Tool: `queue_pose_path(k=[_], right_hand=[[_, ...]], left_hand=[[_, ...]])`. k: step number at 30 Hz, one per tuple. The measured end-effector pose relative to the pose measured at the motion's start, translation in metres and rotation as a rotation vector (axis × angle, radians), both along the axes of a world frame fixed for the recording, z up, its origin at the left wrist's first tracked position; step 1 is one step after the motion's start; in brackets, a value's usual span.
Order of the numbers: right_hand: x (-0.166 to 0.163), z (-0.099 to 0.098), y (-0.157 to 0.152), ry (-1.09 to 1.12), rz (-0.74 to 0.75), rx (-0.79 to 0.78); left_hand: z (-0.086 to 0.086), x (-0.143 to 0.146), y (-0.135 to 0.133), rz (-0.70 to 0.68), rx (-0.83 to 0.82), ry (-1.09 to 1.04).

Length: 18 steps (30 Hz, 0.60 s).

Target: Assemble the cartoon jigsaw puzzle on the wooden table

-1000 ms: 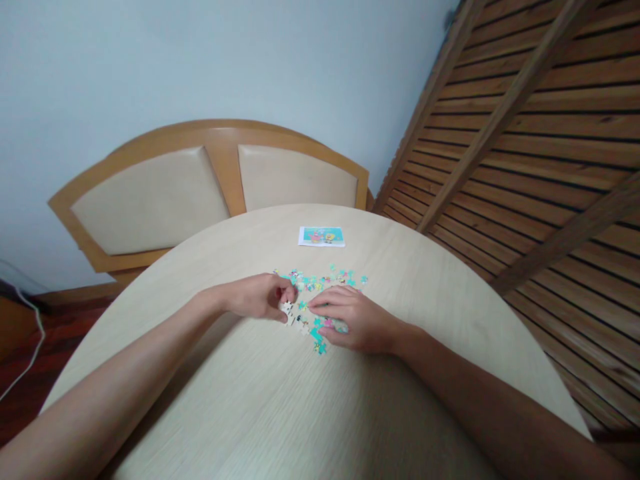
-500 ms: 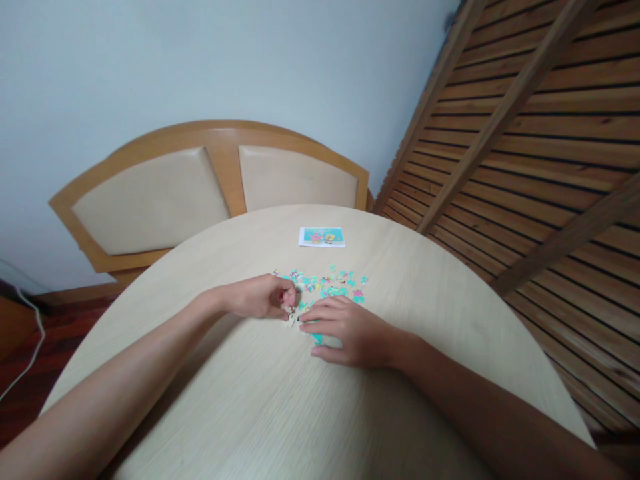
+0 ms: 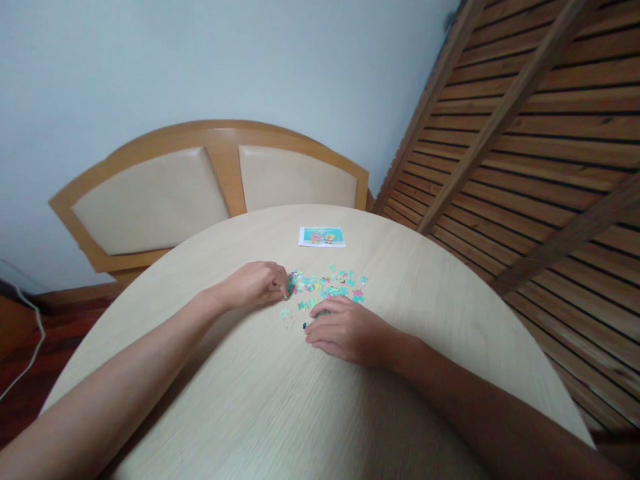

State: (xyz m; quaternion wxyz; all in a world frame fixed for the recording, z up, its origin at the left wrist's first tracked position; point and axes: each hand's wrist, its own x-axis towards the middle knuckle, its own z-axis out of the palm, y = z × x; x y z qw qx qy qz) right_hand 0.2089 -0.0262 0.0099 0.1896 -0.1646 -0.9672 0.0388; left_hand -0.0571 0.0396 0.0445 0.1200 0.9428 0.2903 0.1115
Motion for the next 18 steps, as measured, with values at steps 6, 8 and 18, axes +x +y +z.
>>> queue_pose_path(k=[6,8,18], right_hand=[[0.001,-0.004,0.001,0.020,0.001,0.040],[0.001,-0.005,0.002,0.053,-0.015,0.042],[-0.001,-0.004,0.007,0.192,-0.287,-0.017]], left_hand=[[0.003,-0.001,-0.003,-0.035,-0.017,0.059],[0.003,-0.001,-0.003,-0.046,-0.034,0.080],[0.008,0.012,-0.014,-0.044,-0.269,0.055]])
